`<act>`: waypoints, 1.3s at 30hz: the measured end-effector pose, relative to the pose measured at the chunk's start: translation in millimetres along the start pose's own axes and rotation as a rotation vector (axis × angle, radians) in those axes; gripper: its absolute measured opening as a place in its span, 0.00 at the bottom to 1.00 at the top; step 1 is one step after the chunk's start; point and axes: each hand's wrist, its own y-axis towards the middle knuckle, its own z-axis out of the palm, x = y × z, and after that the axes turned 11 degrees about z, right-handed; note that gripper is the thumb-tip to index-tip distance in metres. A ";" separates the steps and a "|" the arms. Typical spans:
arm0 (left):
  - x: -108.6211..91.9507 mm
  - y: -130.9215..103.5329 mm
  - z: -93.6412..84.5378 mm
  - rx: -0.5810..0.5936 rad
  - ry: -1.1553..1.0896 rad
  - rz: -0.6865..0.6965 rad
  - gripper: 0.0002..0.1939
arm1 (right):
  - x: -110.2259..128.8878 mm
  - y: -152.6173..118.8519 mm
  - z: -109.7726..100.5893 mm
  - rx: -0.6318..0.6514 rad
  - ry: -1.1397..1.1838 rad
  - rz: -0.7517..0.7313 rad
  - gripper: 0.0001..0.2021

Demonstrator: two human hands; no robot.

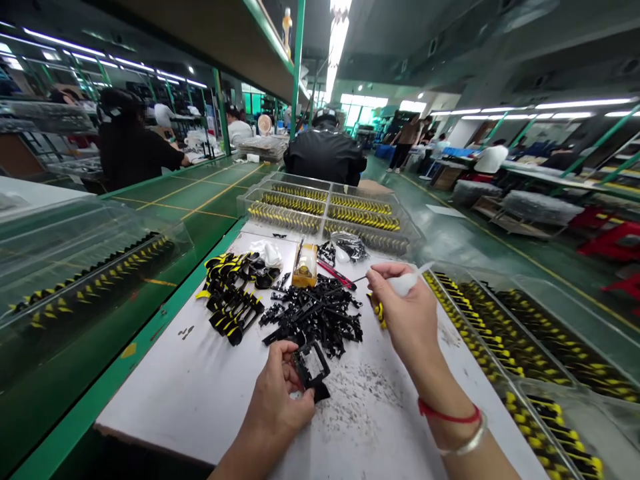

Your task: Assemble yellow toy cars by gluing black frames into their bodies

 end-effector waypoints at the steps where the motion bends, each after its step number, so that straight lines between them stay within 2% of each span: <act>1: 0.4 0.7 0.9 0.006 0.005 -0.010 0.27 | 5.4 4.8 4.6 -0.046 -0.075 -0.050 0.14; 4: 1.5 2.4 3.6 -0.003 0.031 -0.027 0.27 | 16.5 19.3 24.0 -0.151 -0.219 -0.228 0.12; 7: 1.8 3.0 5.1 -0.013 0.023 -0.012 0.27 | 15.9 30.4 47.1 -0.156 -0.314 -0.397 0.09; 10: -0.2 2.9 4.4 -0.007 0.027 -0.016 0.27 | 3.7 37.8 68.9 -0.070 -0.358 -0.470 0.08; 13: -3.7 2.7 2.7 -0.002 0.031 -0.019 0.26 | -13.3 44.4 86.6 0.030 -0.379 -0.480 0.09; 17: -5.4 2.5 0.8 0.009 0.017 -0.015 0.26 | -26.5 49.7 96.1 0.139 -0.407 -0.454 0.09; 20: -3.6 2.4 -0.2 0.016 0.011 -0.011 0.26 | -22.3 41.9 86.7 0.138 -0.410 -0.426 0.12; 22: -1.4 2.1 -0.4 0.010 -0.001 0.013 0.27 | -14.8 27.8 73.9 0.204 -0.417 -0.377 0.12; 23: -0.2 1.8 -0.3 0.006 -0.004 0.027 0.27 | -10.6 18.4 66.5 0.279 -0.424 -0.336 0.12; 25: 2.5 0.7 0.2 0.001 0.003 0.056 0.26 | -3.5 -2.6 52.1 0.532 -0.432 -0.183 0.12; 28: 6.5 -3.2 1.0 0.011 0.051 0.146 0.26 | 2.1 -31.2 35.3 0.707 -0.459 -0.078 0.12; 33: 9.2 -12.0 -0.3 0.024 0.169 0.378 0.39 | 5.1 -52.1 15.4 0.730 -0.442 -0.043 0.14; 39: 10.2 -16.1 0.2 -0.010 0.372 0.612 0.40 | -0.7 -61.0 -12.9 0.676 -0.338 0.157 0.14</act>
